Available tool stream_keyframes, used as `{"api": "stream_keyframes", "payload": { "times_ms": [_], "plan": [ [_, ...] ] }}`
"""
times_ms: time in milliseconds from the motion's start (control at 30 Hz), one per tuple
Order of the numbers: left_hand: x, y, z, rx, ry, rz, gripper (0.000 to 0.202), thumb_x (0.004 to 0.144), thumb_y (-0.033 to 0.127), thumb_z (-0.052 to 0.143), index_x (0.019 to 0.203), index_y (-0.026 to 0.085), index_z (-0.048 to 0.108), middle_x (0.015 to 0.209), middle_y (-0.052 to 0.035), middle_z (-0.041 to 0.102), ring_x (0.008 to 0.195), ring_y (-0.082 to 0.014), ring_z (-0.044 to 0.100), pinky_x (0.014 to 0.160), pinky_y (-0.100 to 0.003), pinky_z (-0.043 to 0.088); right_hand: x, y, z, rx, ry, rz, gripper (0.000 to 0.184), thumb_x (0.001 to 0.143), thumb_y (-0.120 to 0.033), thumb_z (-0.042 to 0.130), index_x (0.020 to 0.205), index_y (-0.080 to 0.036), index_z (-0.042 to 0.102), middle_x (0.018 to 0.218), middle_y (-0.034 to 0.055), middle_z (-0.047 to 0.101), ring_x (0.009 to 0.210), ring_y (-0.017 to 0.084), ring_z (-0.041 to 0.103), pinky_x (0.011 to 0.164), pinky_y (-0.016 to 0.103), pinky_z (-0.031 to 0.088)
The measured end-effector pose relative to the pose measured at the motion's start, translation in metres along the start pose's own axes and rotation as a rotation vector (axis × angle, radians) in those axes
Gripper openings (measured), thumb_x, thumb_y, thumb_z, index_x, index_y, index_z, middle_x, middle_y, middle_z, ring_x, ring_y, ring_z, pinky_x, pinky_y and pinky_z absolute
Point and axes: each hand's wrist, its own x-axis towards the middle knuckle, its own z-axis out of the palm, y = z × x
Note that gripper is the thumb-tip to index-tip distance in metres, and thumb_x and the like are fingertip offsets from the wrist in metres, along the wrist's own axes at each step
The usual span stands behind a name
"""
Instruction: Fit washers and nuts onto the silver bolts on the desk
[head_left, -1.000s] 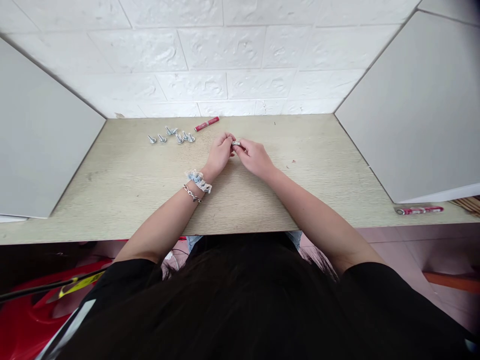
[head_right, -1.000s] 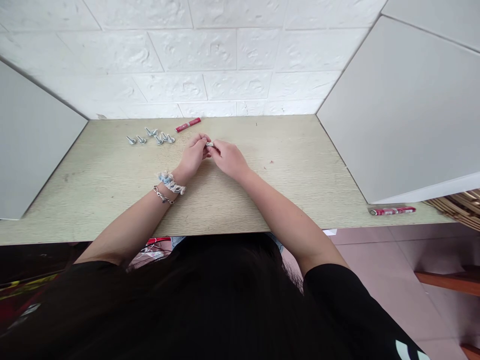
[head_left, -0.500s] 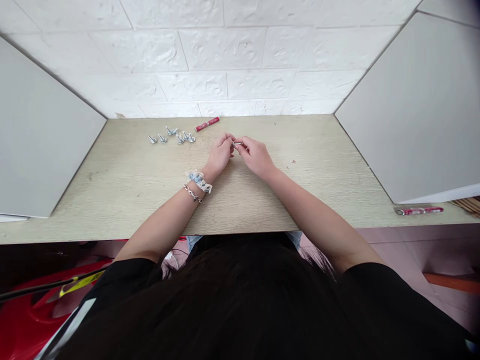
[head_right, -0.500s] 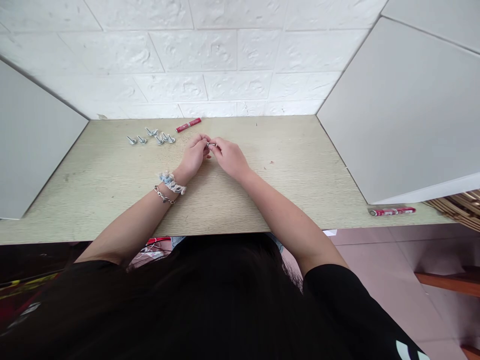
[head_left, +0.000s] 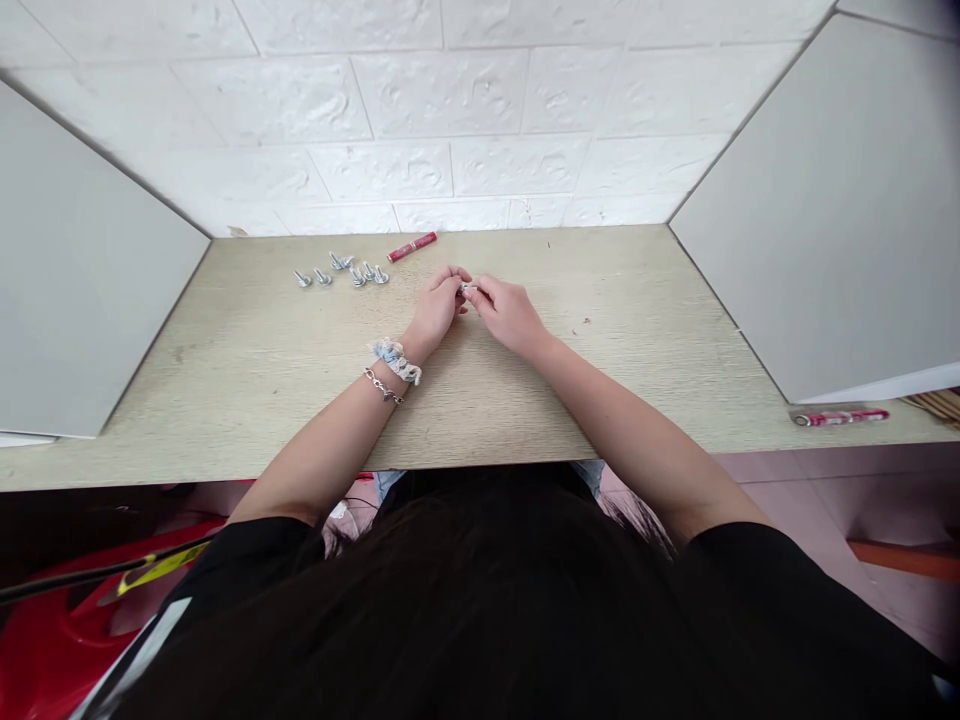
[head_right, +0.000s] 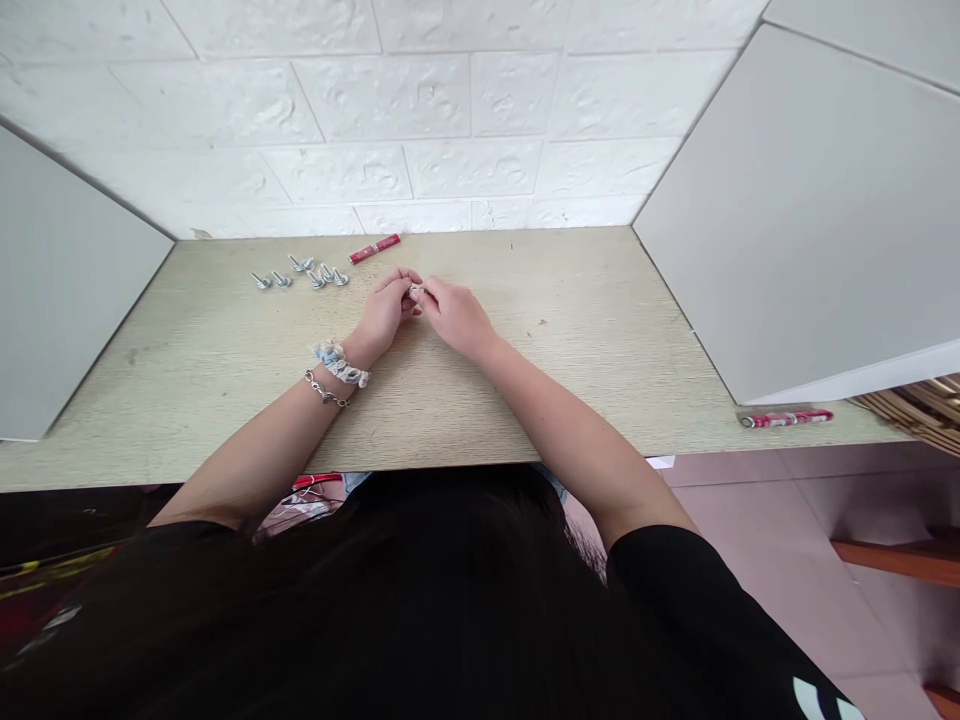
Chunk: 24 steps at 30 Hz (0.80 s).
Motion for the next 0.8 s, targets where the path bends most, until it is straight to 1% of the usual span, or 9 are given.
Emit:
{"api": "stream_keyframes", "payload": {
  "times_ms": [133,367,567,700,800],
  "plan": [
    [0.0012,-0.0004,-0.0004,-0.012,0.001,-0.009,0.015,0.08,0.008,0.038,0.075,0.017,0.049,0.052,0.0061,0.033,0.045,-0.0055,0.033,0.05,-0.015,0.037,-0.0005,-0.0013,0.0003,-0.018,-0.003,-0.008,0.028,0.093,-0.037,0.042,0.076,-0.017,0.054,0.07,0.0007,0.057,0.066,0.012,0.048,0.063,0.026,0.031],
    [0.0028,-0.0022,-0.0009,0.091,-0.015,0.001,0.013,0.079,0.012,0.039,0.073,0.018,0.049,0.058,0.0041,0.039,0.049,-0.0062,0.037,0.049,-0.015,0.036,-0.0013,-0.0018,-0.0011,-0.064,0.003,0.02,0.029,0.093,-0.037,0.041,0.074,-0.017,0.053,0.07,0.0009,0.056,0.065,0.013,0.048,0.062,0.026,0.029],
    [0.0038,-0.0036,-0.0006,0.161,-0.02,-0.014,0.013,0.078,0.013,0.039,0.073,0.019,0.049,0.057,0.0034,0.038,0.05,-0.0077,0.038,0.048,-0.016,0.035,-0.0018,-0.0035,-0.0014,-0.071,-0.01,0.057,0.031,0.093,-0.039,0.041,0.076,-0.018,0.057,0.072,0.0021,0.058,0.067,0.014,0.049,0.063,0.027,0.032],
    [0.0034,-0.0031,-0.0013,0.18,-0.051,-0.007,0.014,0.077,0.012,0.038,0.071,0.018,0.049,0.057,0.0029,0.041,0.049,-0.0073,0.038,0.048,-0.017,0.034,-0.002,-0.0038,-0.0008,-0.066,-0.006,0.066,0.029,0.091,-0.036,0.042,0.075,-0.018,0.056,0.07,0.0019,0.058,0.065,0.014,0.049,0.063,0.027,0.033],
    [0.0052,-0.0049,-0.0027,0.177,-0.081,0.003,0.015,0.077,0.011,0.037,0.07,0.017,0.049,0.056,0.0032,0.04,0.048,-0.007,0.036,0.048,-0.017,0.033,-0.0022,-0.0037,-0.0005,-0.05,-0.007,0.059,0.027,0.09,-0.035,0.042,0.074,-0.018,0.055,0.07,0.0019,0.059,0.064,0.014,0.049,0.063,0.028,0.034]
  ]
}}
